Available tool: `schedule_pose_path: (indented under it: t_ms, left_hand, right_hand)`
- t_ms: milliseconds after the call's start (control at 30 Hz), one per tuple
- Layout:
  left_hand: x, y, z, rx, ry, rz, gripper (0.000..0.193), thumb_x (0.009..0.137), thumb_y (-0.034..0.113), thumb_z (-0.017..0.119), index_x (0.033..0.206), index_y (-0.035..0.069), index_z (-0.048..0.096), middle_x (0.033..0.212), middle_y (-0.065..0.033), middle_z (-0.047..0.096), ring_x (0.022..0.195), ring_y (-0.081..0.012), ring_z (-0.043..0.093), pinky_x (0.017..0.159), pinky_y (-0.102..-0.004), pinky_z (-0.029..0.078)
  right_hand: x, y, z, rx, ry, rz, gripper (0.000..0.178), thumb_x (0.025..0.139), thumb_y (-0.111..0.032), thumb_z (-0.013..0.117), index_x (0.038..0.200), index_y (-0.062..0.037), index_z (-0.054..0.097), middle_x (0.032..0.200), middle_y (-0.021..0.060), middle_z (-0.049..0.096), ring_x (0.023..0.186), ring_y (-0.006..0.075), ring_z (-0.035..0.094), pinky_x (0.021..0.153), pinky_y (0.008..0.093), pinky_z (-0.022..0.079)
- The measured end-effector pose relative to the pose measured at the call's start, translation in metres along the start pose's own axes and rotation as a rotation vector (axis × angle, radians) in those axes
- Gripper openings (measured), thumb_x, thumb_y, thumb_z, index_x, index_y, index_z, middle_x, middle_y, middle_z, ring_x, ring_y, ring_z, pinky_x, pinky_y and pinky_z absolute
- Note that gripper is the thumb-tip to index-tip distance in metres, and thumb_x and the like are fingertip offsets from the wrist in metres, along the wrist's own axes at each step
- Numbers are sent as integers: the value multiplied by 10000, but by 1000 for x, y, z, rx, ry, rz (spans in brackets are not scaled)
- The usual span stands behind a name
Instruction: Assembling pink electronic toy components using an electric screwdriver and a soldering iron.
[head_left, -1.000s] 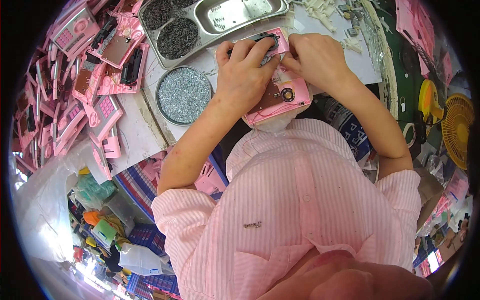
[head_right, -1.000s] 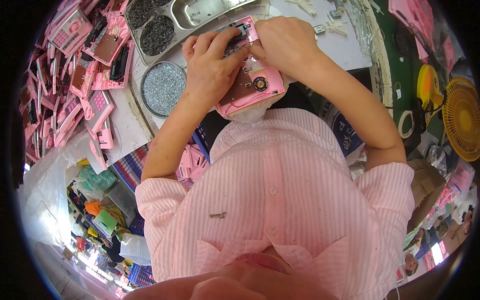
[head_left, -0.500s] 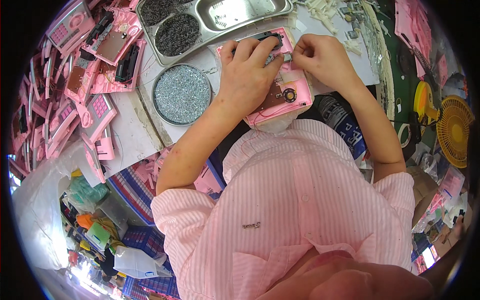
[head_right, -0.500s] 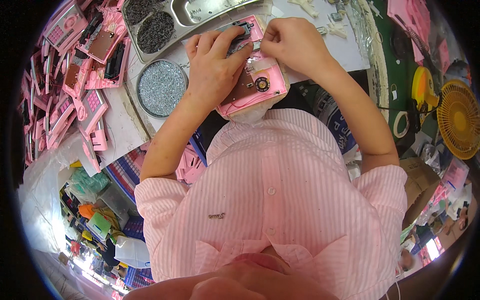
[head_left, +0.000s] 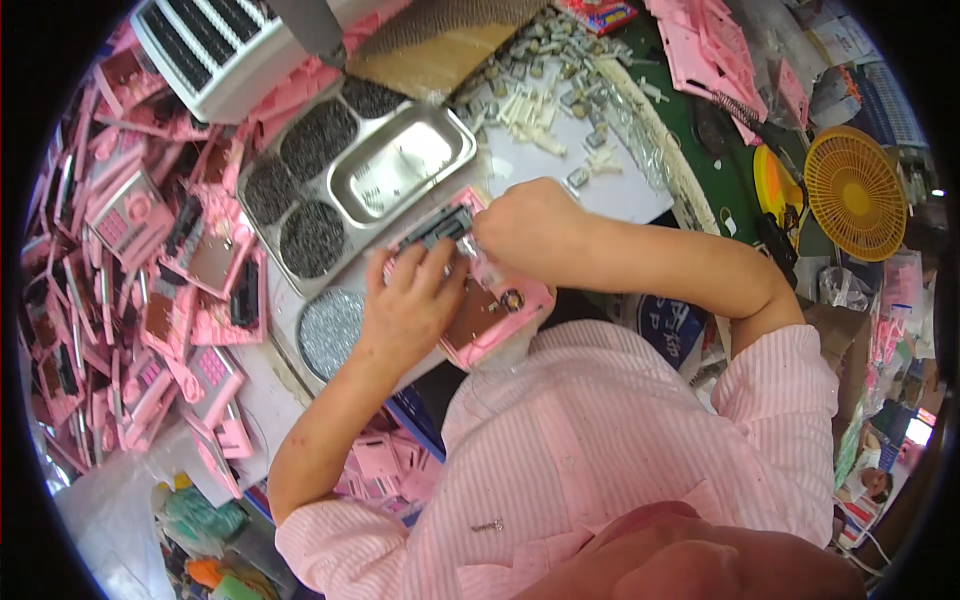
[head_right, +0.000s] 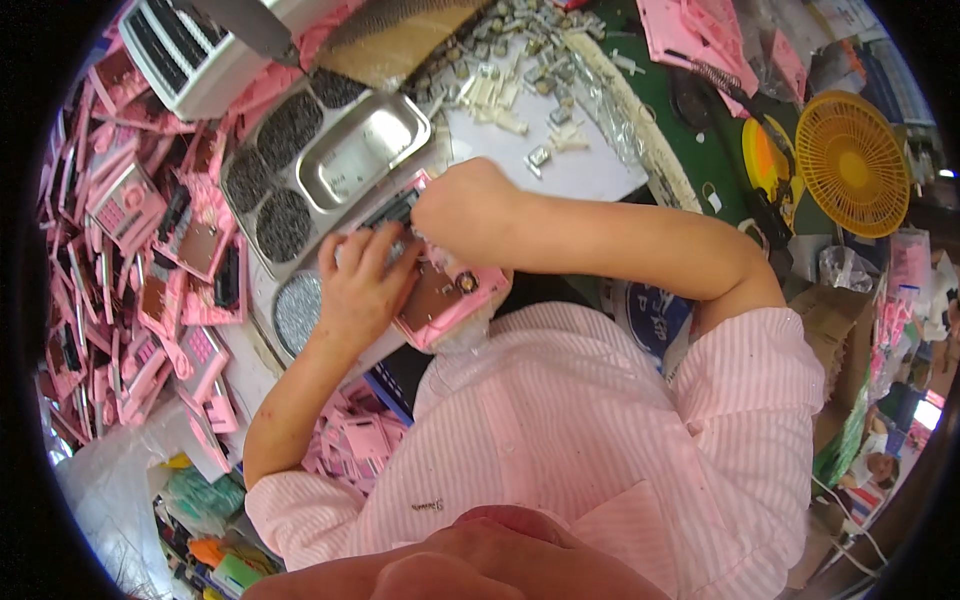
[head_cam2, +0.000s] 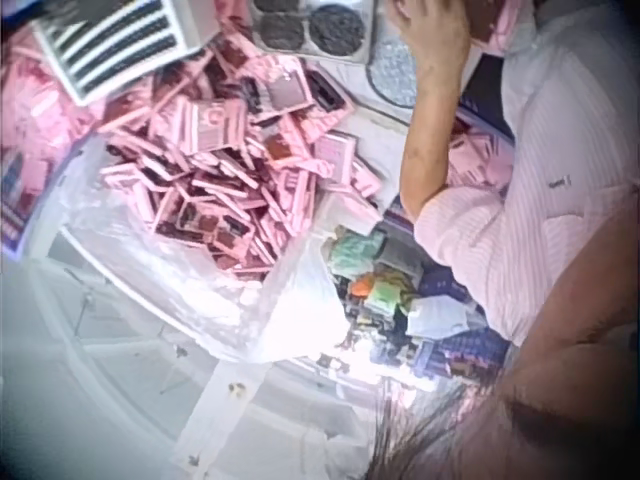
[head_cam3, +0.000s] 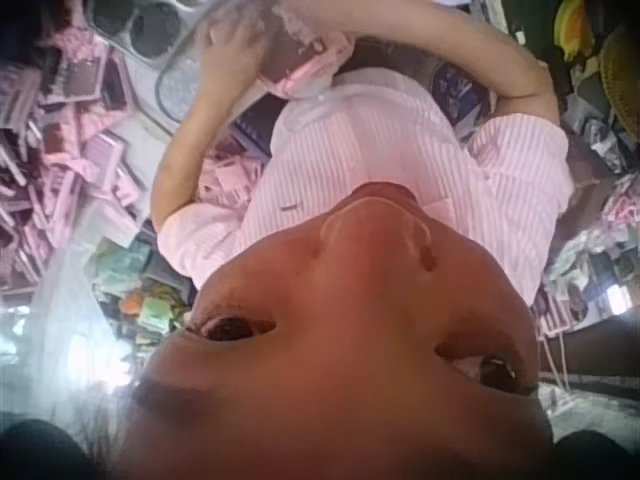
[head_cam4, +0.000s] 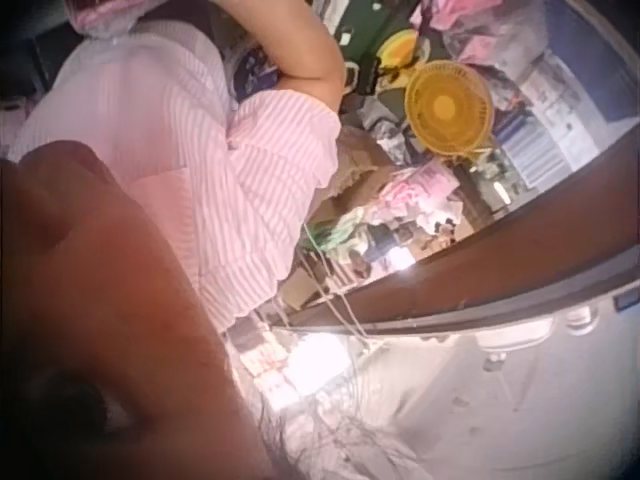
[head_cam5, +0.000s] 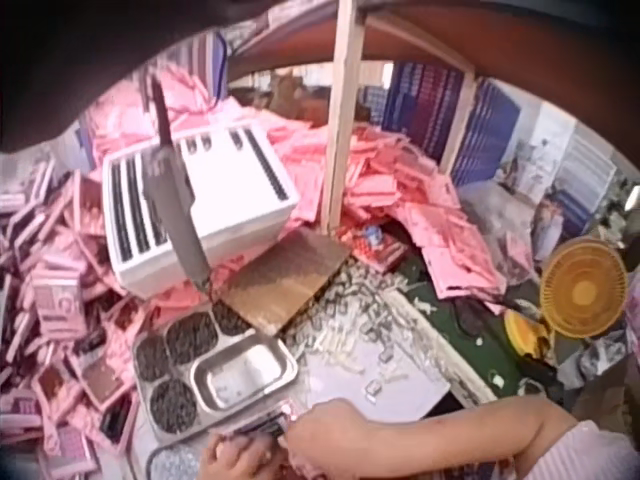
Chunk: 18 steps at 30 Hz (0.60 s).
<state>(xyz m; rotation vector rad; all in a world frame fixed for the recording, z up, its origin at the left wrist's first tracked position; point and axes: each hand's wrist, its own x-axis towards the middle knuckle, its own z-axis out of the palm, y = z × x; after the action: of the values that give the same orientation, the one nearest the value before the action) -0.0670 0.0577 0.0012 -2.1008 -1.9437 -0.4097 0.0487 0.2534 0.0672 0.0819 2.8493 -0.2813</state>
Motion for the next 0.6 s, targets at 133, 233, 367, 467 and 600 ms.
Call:
schedule_pose_path:
  t_ms: [133, 233, 367, 467, 600]
  left_hand:
    - [5, -7, -13, -28, -167, 187, 549, 796, 428, 692, 1269, 150, 678, 1451, -1, 517, 1277, -209, 485, 1127, -542, 311]
    - [-2, -20, -24, -2, -326, 197, 689, 838, 559, 646, 1408, 178, 585, 1553, 1, 444, 1448, -220, 362, 1193, -606, 207]
    - [-1, -34, -21, -39, -392, 216, 736, 881, 608, 588, 1512, 247, 471, 1594, 27, 404, 1521, -213, 277, 1211, -638, 143]
    - [7, -44, -14, -137, -412, 256, 691, 878, 573, 603, 1490, 269, 502, 1590, 38, 414, 1481, -243, 332, 1204, -644, 145]
    - [-13, -25, -25, -224, -416, 61, 636, 821, 507, 672, 1380, 209, 609, 1527, -18, 487, 1389, -289, 424, 1178, -646, 181]
  right_hand:
    - [10, 124, -37, 142, 480, 217, 264, 871, -328, 690, 1023, -116, 731, 888, 130, 734, 821, 326, 716, 758, 438, 554]
    - [51, 284, -50, -61, 978, 385, 390, 915, -226, 673, 1288, -111, 653, 840, 131, 717, 740, 255, 693, 681, 377, 530]
    - [55, 360, -82, -488, 1095, 537, 178, 756, -173, 705, 885, -53, 732, 987, 150, 638, 1042, 359, 589, 881, 463, 528]
    - [47, 439, -83, -731, 927, 547, 182, 758, -173, 708, 880, -38, 722, 1033, 150, 649, 1069, 358, 588, 850, 464, 546]
    - [84, 451, -56, -449, 756, 524, 202, 786, -198, 697, 913, -43, 720, 1018, 132, 661, 1014, 333, 602, 817, 448, 545]
